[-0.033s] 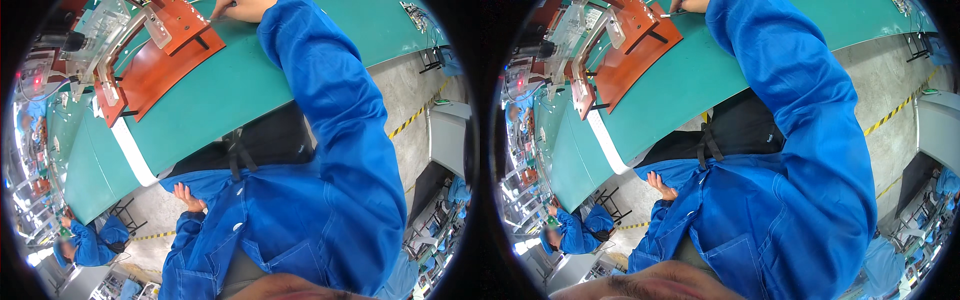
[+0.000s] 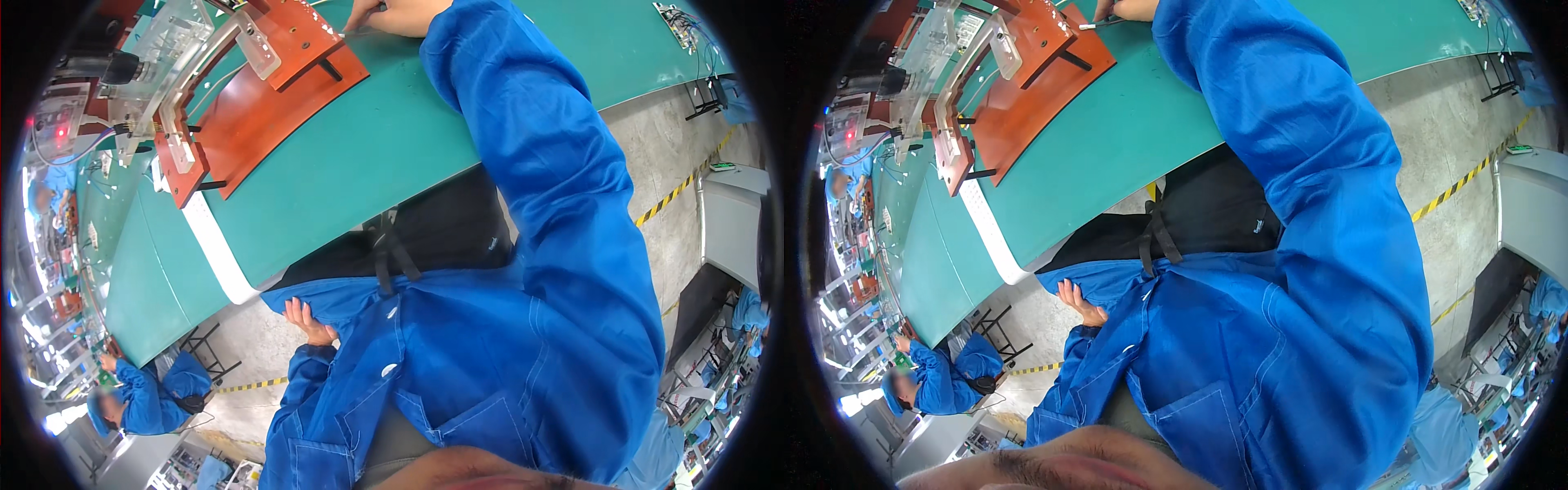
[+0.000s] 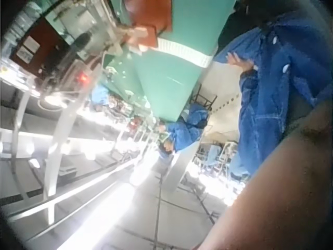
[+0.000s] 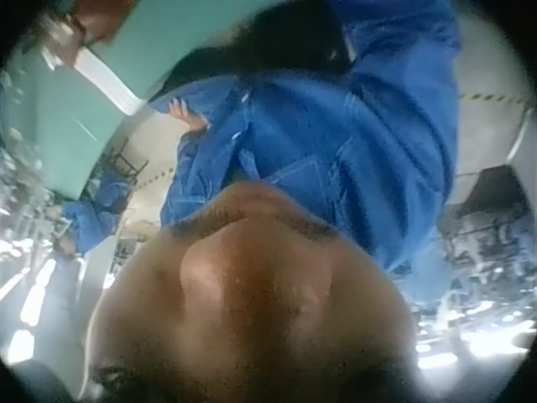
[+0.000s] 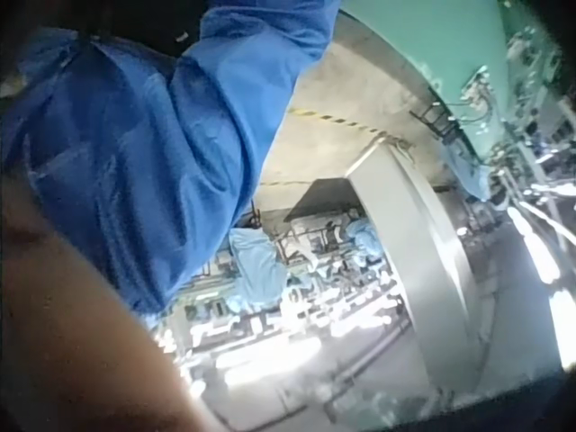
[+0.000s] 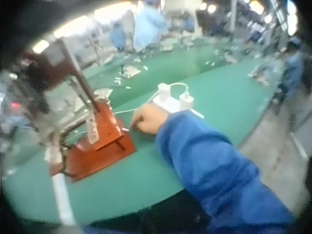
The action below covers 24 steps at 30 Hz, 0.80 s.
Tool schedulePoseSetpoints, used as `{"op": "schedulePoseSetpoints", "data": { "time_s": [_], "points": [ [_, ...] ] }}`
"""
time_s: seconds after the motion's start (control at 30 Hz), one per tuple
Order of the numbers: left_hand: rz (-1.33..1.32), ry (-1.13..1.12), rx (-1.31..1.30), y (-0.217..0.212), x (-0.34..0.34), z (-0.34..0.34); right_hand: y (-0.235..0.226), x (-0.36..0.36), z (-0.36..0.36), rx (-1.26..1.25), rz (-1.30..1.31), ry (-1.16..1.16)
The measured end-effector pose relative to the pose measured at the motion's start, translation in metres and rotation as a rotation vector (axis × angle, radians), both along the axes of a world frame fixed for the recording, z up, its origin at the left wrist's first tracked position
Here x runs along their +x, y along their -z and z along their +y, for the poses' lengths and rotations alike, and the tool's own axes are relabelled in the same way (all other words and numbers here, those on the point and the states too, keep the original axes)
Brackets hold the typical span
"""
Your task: Testing printed circuit boards using a specialized testing fixture, applying labels, and sorting finished units.
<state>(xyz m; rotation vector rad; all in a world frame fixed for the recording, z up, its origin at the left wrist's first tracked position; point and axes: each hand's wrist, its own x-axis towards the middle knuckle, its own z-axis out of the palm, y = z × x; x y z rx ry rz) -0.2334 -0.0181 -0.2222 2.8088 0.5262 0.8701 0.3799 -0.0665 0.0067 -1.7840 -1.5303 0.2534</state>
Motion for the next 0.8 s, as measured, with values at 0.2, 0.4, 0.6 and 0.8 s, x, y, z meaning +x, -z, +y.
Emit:
{"op": "schedulePoseSetpoints", "data": {
  "time_s": [0.2,0.4,0.6,0.8],
  "points": [
    [0.014,-0.022,0.026,-0.004,-0.006,-0.001,0.019,0.005,0.020,-0.005,0.052,-0.037],
    [0.026,-0.014,0.037,-0.008,-0.012,-0.002,0.023,0.003,0.021,0.006,0.096,-0.060],
    [0.031,0.006,0.031,-0.005,-0.006,-0.003,0.019,0.007,0.008,0.043,0.041,-0.096],
    [0.005,0.027,-0.002,-0.009,-0.002,-0.002,0.018,0.011,0.017,0.001,-0.050,-0.141]
  ]
}}
